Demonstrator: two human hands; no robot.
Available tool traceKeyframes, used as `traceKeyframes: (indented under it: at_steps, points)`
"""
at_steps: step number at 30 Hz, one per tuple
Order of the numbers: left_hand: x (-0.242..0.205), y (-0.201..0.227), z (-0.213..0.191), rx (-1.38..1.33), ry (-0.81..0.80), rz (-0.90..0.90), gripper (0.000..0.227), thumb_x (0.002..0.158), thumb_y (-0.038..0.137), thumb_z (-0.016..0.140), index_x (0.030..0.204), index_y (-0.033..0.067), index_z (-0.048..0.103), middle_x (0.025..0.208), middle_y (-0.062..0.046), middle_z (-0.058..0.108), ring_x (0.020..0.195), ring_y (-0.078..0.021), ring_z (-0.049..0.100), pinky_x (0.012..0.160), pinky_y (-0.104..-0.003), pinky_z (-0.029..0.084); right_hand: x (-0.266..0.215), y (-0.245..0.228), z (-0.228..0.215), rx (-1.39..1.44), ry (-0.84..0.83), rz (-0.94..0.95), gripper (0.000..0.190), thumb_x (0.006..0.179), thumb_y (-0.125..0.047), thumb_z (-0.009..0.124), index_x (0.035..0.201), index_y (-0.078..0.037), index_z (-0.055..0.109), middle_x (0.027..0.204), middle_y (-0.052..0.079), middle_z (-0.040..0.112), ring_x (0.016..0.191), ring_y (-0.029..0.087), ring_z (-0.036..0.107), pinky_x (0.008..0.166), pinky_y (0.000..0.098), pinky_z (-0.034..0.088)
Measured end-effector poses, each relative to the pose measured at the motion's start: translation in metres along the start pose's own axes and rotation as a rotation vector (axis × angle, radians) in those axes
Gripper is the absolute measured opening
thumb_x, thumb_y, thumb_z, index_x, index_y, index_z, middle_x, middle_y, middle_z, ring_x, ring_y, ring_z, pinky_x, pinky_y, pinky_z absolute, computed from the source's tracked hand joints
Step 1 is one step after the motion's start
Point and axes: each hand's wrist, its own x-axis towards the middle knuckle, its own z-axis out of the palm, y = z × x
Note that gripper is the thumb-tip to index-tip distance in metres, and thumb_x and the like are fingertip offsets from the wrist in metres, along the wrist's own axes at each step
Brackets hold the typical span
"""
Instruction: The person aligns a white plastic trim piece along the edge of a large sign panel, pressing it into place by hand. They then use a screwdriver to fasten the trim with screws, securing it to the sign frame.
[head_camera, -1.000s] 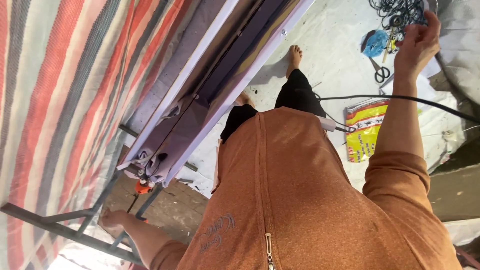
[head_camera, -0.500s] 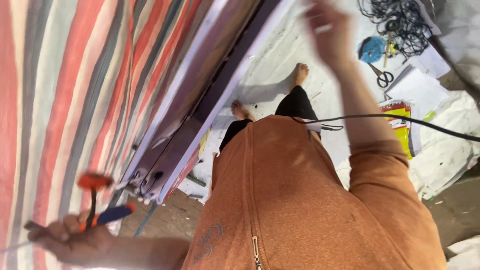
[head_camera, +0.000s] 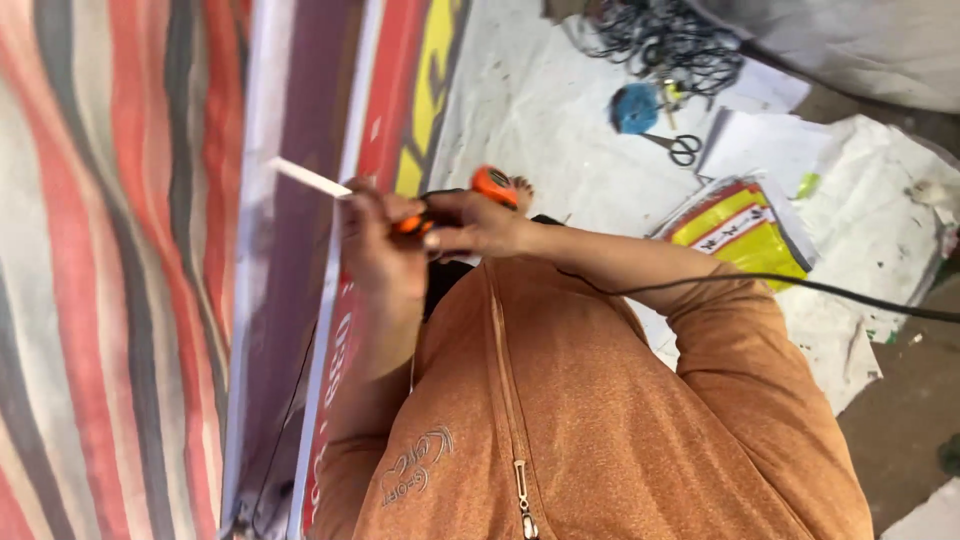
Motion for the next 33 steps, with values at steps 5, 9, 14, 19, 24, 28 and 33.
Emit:
traceKeyframes:
  at_steps: [5, 9, 14, 19, 24, 28, 33]
  points:
    - [0.013, -0.047, 0.089, 0.278, -0.365, 0.071, 0.026, 0.106, 0.029, 0.061, 0.127, 0.0140, 0.054, 0.094, -0.013, 0.068, 0.089, -0.0168, 0.062, 0.068, -0.025, 0.048, -0.038, 0.023, -0.070, -0.184, 0.310, 0.072, 0.026, 0.092, -0.037, 0.082, 0.094, -0.013, 0.073, 0.068, 0.000, 0.071, 0.062, 0.011, 0.066, 0.057, 0.0257, 0.054]
    - [0.037, -0.042, 0.124, 0.639, -0.690, 0.205, 0.045, 0.106, 0.022, 0.060, 0.144, 0.0041, 0.046, 0.119, -0.013, 0.073, 0.115, -0.0191, 0.066, 0.104, -0.036, 0.050, -0.035, 0.021, -0.118, -0.197, 0.347, 0.154, 0.031, 0.094, -0.038, 0.080, 0.084, -0.011, 0.069, 0.060, 0.003, 0.071, 0.054, 0.013, 0.067, 0.053, 0.0249, 0.052]
    - [0.103, -0.053, 0.125, 0.791, -0.846, 0.241, 0.036, 0.107, 0.018, 0.054, 0.139, 0.0005, 0.056, 0.123, -0.014, 0.071, 0.120, -0.0290, 0.065, 0.107, -0.044, 0.049, -0.011, -0.004, -0.161, -0.180, 0.370, 0.172, 0.031, 0.093, -0.031, 0.081, 0.079, -0.006, 0.067, 0.058, 0.007, 0.069, 0.050, 0.014, 0.065, 0.049, 0.0265, 0.050]
    - [0.179, -0.098, 0.140, 0.881, -0.896, 0.337, 0.043, 0.090, 0.002, 0.073, 0.131, 0.0091, 0.067, 0.114, -0.012, 0.066, 0.114, -0.0337, 0.065, 0.104, -0.046, 0.049, 0.013, -0.015, -0.220, -0.187, 0.361, 0.328, 0.029, 0.091, -0.032, 0.081, 0.080, -0.008, 0.070, 0.062, 0.007, 0.069, 0.057, 0.014, 0.060, 0.053, 0.0296, 0.049]
    - [0.220, -0.114, 0.194, 1.173, -0.940, 0.637, 0.015, 0.085, 0.023, 0.081, 0.094, 0.0166, 0.070, 0.084, -0.002, 0.065, 0.084, -0.0263, 0.067, 0.081, -0.039, 0.056, 0.020, -0.031, -0.277, -0.388, 0.451, 0.520, 0.032, 0.092, -0.042, 0.076, 0.094, -0.010, 0.073, 0.071, 0.013, 0.071, 0.070, 0.027, 0.069, 0.065, 0.0395, 0.051]
    - [0.259, -0.133, 0.203, 1.239, -0.810, 0.665, 0.017, 0.096, 0.036, 0.070, 0.090, 0.0197, 0.068, 0.079, -0.002, 0.062, 0.078, -0.0254, 0.064, 0.076, -0.039, 0.053, 0.005, -0.040, -0.302, -0.504, 0.500, 0.627, 0.038, 0.093, -0.041, 0.073, 0.118, -0.013, 0.071, 0.086, 0.022, 0.074, 0.087, 0.044, 0.071, 0.076, 0.0515, 0.054]
    - [0.301, -0.110, 0.248, 1.147, -0.682, 0.563, 0.015, 0.098, 0.027, 0.067, 0.097, 0.0122, 0.065, 0.081, -0.013, 0.064, 0.078, -0.0380, 0.062, 0.073, -0.047, 0.051, -0.038, -0.010, -0.342, -0.412, 0.603, 0.713, 0.028, 0.089, -0.029, 0.077, 0.108, -0.010, 0.068, 0.077, 0.011, 0.073, 0.072, 0.029, 0.072, 0.076, 0.0419, 0.054]
